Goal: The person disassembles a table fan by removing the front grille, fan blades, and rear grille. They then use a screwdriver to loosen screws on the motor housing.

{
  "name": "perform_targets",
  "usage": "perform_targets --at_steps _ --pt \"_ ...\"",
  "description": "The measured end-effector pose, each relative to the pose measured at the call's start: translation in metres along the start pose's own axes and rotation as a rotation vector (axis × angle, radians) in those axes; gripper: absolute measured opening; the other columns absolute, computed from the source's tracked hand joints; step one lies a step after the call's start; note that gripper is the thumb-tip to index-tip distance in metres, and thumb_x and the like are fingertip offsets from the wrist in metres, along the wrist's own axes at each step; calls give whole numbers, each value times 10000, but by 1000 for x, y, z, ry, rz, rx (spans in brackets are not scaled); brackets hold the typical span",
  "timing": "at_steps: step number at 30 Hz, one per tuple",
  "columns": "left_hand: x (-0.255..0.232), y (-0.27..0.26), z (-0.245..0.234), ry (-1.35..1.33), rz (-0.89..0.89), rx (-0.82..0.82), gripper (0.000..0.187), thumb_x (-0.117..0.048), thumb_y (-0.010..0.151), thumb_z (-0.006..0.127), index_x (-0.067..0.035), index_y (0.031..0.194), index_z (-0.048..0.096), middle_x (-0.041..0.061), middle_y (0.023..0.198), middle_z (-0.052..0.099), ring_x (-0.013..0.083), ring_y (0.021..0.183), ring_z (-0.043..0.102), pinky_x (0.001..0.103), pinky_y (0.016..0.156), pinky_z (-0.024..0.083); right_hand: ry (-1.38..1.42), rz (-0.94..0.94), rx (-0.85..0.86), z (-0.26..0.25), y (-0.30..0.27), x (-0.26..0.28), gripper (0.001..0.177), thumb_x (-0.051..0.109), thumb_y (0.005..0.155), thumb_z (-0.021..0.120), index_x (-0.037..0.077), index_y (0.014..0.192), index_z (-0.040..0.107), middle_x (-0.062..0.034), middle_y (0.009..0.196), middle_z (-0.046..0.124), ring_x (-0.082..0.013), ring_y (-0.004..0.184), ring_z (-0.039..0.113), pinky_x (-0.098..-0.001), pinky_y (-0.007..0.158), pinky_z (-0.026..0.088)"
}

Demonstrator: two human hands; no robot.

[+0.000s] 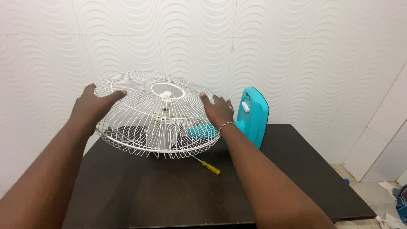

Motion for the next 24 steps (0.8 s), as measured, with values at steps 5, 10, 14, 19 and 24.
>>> perform_targets --at_steps 5,10,14,19,24 --pt "1 -2 1 13 -28 10 1100 -481 799 781 59 1595 245 451 1410 468 503 1198 639 543 896 598 -119 -251 -1 -9 -12 40 755 723 903 463 126 1303 695 -188 1440 576 -410 1441 387 -529 1220 226" --pt "3 -2 4 37 -78 34 1087 -496 799 753 27 1609 252 439 1413 489 517 1186 653 581 906 597 -184 -305 176 -9 -17 74 755 745 885 467 149 1287 699 -127 1404 638 -314 1396 511 -505 1171 360" --pt "7 -2 6 68 -58 27 1083 -536 798 759 5 1606 282 422 1462 442 529 1253 589 622 947 559 -194 -321 212 -9 -19 78 704 768 867 453 235 1208 761 -136 1424 603 -323 1422 456 -510 1177 334" --pt "11 3 6 17 -11 9 1080 -525 772 772 12 1585 305 412 1474 433 514 1297 557 623 993 540 -163 -399 244 -2 -16 80 715 799 862 424 277 1211 766 -168 1497 520 -348 1472 353 -539 1191 267" --pt "10 2 5 61 12 -10 1074 -566 777 767 -2 1579 328 386 1468 470 492 1301 563 600 1030 515 -251 -430 317 7 -12 97 819 832 820 293 282 1190 774 -64 1464 596 -326 1496 332 -578 1196 227"
Point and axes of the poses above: each hand's wrist, its own y-axis towards the middle knuckle, its own z-axis out of the palm, x = y × z, the point moved 5 cm from there along y, towards the middle knuckle
